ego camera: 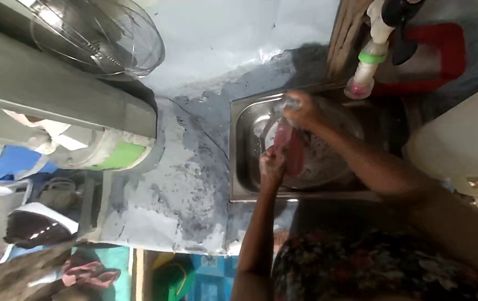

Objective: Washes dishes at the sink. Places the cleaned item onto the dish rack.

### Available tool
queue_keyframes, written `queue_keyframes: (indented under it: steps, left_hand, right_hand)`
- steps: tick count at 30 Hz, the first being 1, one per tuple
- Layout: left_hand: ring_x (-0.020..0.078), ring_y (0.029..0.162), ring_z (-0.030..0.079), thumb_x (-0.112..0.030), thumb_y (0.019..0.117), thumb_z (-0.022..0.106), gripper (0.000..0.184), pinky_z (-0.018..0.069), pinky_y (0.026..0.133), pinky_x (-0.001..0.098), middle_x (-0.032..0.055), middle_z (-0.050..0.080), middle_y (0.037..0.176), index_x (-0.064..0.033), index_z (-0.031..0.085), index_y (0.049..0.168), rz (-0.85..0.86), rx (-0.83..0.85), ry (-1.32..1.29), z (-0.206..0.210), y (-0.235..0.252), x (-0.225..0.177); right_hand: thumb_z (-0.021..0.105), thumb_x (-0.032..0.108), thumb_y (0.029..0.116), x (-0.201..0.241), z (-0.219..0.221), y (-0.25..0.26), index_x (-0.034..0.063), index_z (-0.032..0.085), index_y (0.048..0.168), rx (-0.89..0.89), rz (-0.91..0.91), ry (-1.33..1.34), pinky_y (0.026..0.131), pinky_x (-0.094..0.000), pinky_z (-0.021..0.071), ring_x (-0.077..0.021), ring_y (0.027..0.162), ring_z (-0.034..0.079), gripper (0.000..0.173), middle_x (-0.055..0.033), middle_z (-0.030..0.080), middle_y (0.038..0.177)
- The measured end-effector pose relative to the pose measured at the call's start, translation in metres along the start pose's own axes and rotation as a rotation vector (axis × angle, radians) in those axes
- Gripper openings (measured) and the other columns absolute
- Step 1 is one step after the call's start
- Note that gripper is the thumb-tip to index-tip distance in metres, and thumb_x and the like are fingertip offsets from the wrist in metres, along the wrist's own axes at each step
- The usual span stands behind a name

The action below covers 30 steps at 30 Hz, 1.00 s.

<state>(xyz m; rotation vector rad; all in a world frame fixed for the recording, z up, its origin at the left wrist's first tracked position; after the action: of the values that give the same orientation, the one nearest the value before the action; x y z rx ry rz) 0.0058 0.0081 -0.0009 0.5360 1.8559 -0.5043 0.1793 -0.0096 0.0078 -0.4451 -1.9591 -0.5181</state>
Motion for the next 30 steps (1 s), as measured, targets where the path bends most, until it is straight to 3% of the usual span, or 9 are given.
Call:
queue_keyframes:
  steps: [4,8,10,13,16,20,24,28,30]
  left_hand:
    - [0.0171,0.080,0.069,-0.006,0.0825,0.078,0.032,0.0568,0.078,0.0361,0.0176,0.072,0.091,0.0105,0.069,0.108,0.126,0.073,0.216,-0.012,0.002,-0.007]
    - [0.0237,0.097,0.067,-0.002,0.0827,0.077,0.036,0.0526,0.091,0.0376,0.0233,0.070,0.104,0.0137,0.065,0.113,0.171,0.157,0.297,-0.012,-0.001,-0.008]
    - [0.0198,0.083,0.071,-0.007,0.0759,0.083,0.036,0.0577,0.080,0.0372,0.0180,0.073,0.092,0.0097,0.070,0.105,0.296,0.170,0.300,-0.015,0.005,-0.010]
    - [0.0065,0.083,0.069,-0.014,0.0711,0.084,0.036,0.0575,0.080,0.0247,0.0092,0.074,0.091,0.0067,0.072,0.099,0.530,0.125,0.068,-0.032,0.004,-0.006]
    - [-0.0095,0.089,0.065,-0.039,0.0882,0.077,0.022,0.0557,0.079,0.0143,-0.0181,0.072,0.098,-0.0232,0.074,0.103,0.658,0.053,-0.379,-0.041,0.009,0.005]
    - [-0.0094,0.091,0.067,-0.041,0.0839,0.080,0.030,0.0575,0.082,0.0162,-0.0221,0.073,0.102,-0.0323,0.070,0.111,0.450,0.269,-0.509,-0.059,0.006,-0.003]
    - [-0.0090,0.098,0.066,-0.031,0.0758,0.087,0.044,0.0566,0.088,0.0172,-0.0214,0.072,0.108,-0.0297,0.068,0.116,0.361,0.535,-0.464,-0.067,-0.003,0.001]
    - [-0.0031,0.099,0.068,-0.018,0.0822,0.082,0.043,0.0574,0.087,0.0195,-0.0138,0.074,0.112,-0.0276,0.070,0.123,0.512,0.454,-0.783,-0.059,0.006,0.003]
    - [0.0023,0.091,0.072,-0.012,0.0754,0.084,0.039,0.0606,0.081,0.0233,-0.0078,0.077,0.102,-0.0233,0.074,0.111,0.417,0.269,-0.915,-0.052,0.003,0.013]
  right_hand:
    - [0.071,0.013,0.0854,0.015,-0.003,-0.009,-0.0058,0.071,0.098,0.092,-0.320,-0.074,0.084,-0.0574,0.0517,-0.0379,0.096,0.067,0.023,-0.0240,0.070,0.099]
    - [0.072,0.022,0.0832,0.033,0.016,-0.038,0.0052,0.072,0.084,0.135,-0.676,-0.127,0.076,-0.0550,0.0512,-0.0374,0.092,0.066,0.017,-0.0162,0.069,0.090]
    - [0.070,0.015,0.0854,0.019,0.003,-0.022,-0.0046,0.071,0.091,0.136,-0.517,0.065,0.081,-0.0483,0.0518,-0.0289,0.091,0.066,0.021,-0.0184,0.069,0.093]
    - [0.058,0.003,0.0881,-0.005,-0.024,-0.001,-0.0030,0.063,0.108,0.073,-0.087,0.493,0.076,-0.0197,0.0548,0.0005,0.081,0.063,0.021,0.0003,0.067,0.093]
    - [0.042,0.012,0.1086,0.009,-0.037,-0.021,0.0099,0.059,0.112,-0.004,0.373,0.706,0.069,-0.0129,0.0525,0.0066,0.075,0.059,0.017,0.0087,0.062,0.086]
    - [0.049,0.003,0.1025,0.002,-0.033,-0.024,-0.0068,0.058,0.125,-0.105,0.278,0.571,0.083,-0.0138,0.0491,0.0044,0.090,0.057,0.026,-0.0036,0.063,0.104]
    - [0.053,0.002,0.0992,0.026,-0.048,-0.014,-0.0003,0.056,0.123,-0.018,0.185,0.594,0.075,-0.0128,0.0527,0.0071,0.079,0.060,0.024,0.0073,0.063,0.091]
    - [0.055,0.006,0.0976,0.027,-0.044,-0.014,0.0108,0.059,0.116,-0.025,0.131,0.760,0.074,-0.0161,0.0567,0.0044,0.079,0.065,0.019,0.0111,0.067,0.088]
    - [0.050,0.015,0.1022,0.019,-0.034,-0.021,0.0153,0.060,0.109,-0.045,0.225,0.964,0.072,-0.0208,0.0583,-0.0002,0.076,0.066,0.012,0.0087,0.068,0.084]
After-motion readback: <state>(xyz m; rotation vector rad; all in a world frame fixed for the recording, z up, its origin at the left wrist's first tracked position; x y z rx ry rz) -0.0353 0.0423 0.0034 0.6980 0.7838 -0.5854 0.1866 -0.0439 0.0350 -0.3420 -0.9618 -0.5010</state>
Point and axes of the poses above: each hand's wrist, its own y-axis towards the middle knuckle, its own z-axis out of the palm, x = y × z, the point moved 1 cm from there along y, towards the middle knuckle
